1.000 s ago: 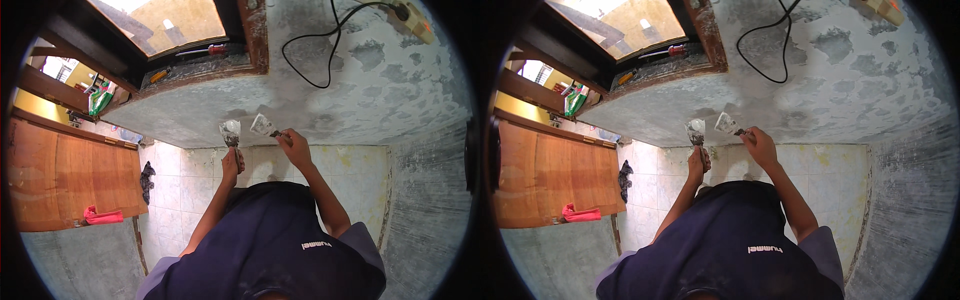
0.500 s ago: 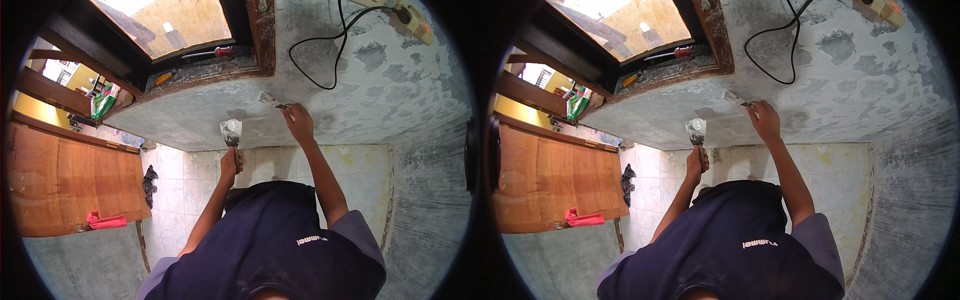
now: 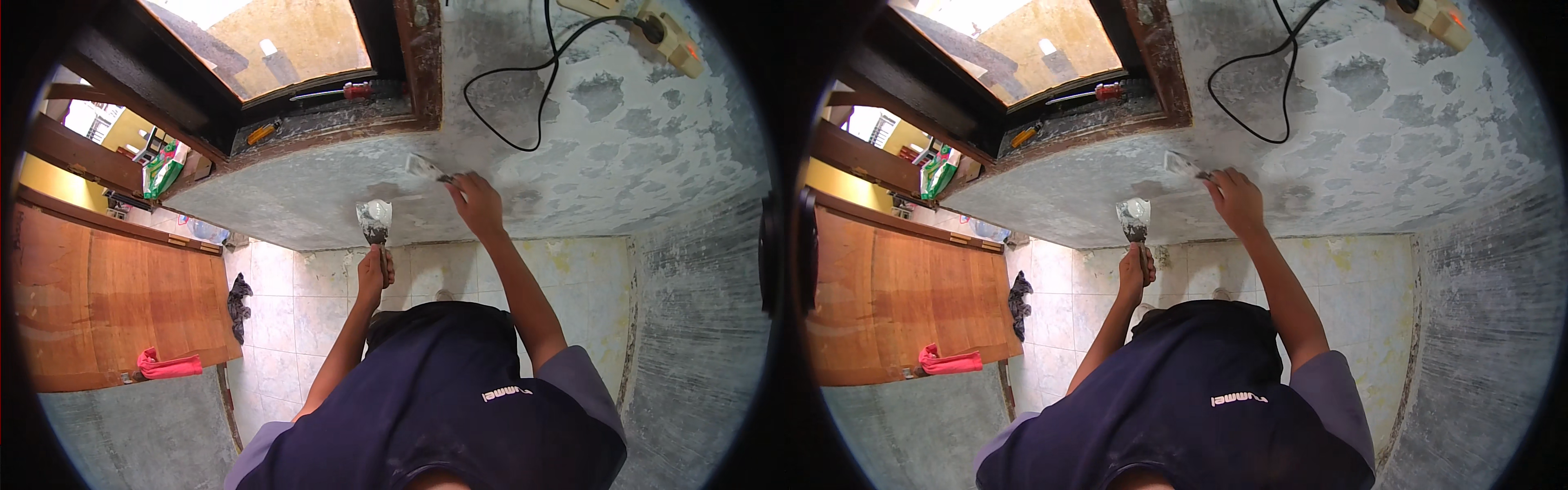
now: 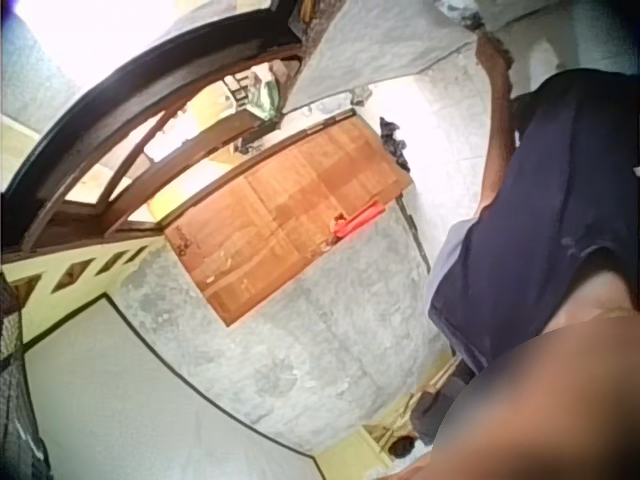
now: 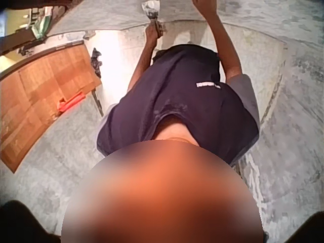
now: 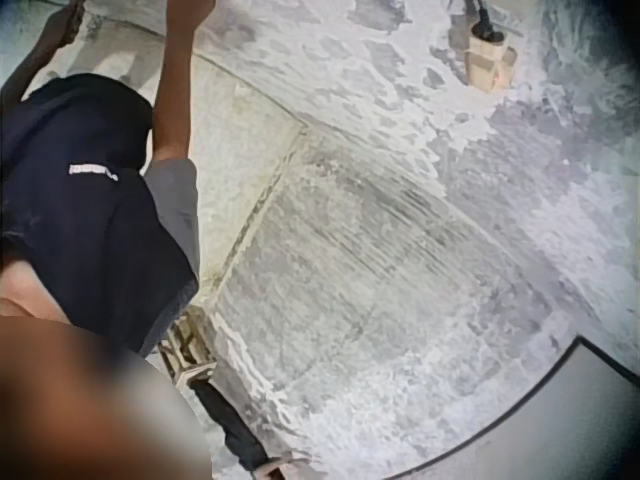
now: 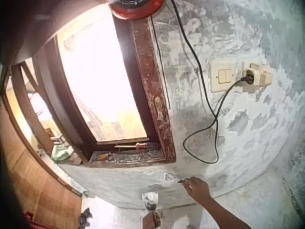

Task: The person applies wall filler from a container onto a wall using a putty knife and scrapers.

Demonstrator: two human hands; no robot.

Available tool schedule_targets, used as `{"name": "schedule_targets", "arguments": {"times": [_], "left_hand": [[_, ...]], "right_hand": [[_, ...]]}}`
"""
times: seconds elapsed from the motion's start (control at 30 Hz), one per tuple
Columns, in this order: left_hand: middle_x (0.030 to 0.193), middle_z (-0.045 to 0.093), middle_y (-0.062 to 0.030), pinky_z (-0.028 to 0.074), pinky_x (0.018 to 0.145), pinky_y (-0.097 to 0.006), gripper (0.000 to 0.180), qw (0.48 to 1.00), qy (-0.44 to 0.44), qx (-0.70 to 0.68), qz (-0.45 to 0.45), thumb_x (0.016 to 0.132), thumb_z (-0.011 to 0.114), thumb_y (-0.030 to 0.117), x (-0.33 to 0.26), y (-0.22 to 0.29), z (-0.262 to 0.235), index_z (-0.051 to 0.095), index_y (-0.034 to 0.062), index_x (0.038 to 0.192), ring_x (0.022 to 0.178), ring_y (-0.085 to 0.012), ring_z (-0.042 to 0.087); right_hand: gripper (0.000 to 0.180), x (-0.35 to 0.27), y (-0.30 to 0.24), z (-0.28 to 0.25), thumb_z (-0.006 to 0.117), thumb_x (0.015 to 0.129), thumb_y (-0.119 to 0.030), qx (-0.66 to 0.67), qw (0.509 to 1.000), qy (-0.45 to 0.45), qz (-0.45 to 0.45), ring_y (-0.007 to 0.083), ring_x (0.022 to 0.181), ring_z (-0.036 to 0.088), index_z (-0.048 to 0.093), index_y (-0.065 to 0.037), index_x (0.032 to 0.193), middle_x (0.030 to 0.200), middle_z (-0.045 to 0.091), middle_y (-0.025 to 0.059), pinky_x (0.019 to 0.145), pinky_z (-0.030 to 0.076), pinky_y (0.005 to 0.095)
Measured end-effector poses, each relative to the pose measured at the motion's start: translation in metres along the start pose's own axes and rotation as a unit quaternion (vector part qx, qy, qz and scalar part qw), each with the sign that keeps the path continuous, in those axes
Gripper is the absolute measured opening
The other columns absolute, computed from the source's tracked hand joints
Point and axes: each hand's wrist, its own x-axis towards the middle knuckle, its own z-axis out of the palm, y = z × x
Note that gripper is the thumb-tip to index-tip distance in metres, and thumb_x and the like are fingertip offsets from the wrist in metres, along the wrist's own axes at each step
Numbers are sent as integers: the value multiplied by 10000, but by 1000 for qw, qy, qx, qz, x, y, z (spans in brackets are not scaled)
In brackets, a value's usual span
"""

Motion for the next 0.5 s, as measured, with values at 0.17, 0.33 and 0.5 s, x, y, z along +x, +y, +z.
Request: {"name": "schedule_targets", "arguments": {"times": [0.17,0.33,0.5], "left_hand": [[687,557,-11,448,484,-257,530,1000,-11,-15,12,1098,432,535,5,-2,1,608,68,919,530,-98,521],[697,561,-10,450,487,-261,533,1000,5,-12,19,1094,439,541,0,0,0,610,68,918,538,-98,521],[703,559,-5,451,490,-261,527,1000,-10,-1,11,1091,443,546,4,-2,7,604,73,926,544,-97,526]], "right_hand": [[179,-4,54,-21,736,932,-245,-90,996,3,0,332,783,660,687,-74,948,865,647,104,674,541,438],[210,-45,80,-56,775,904,-210,-82,996,30,-22,329,776,665,703,-28,983,880,660,117,662,540,415],[209,-15,25,-5,777,891,-247,1,999,0,-34,308,805,684,717,-106,1033,901,677,81,697,561,435]]}}
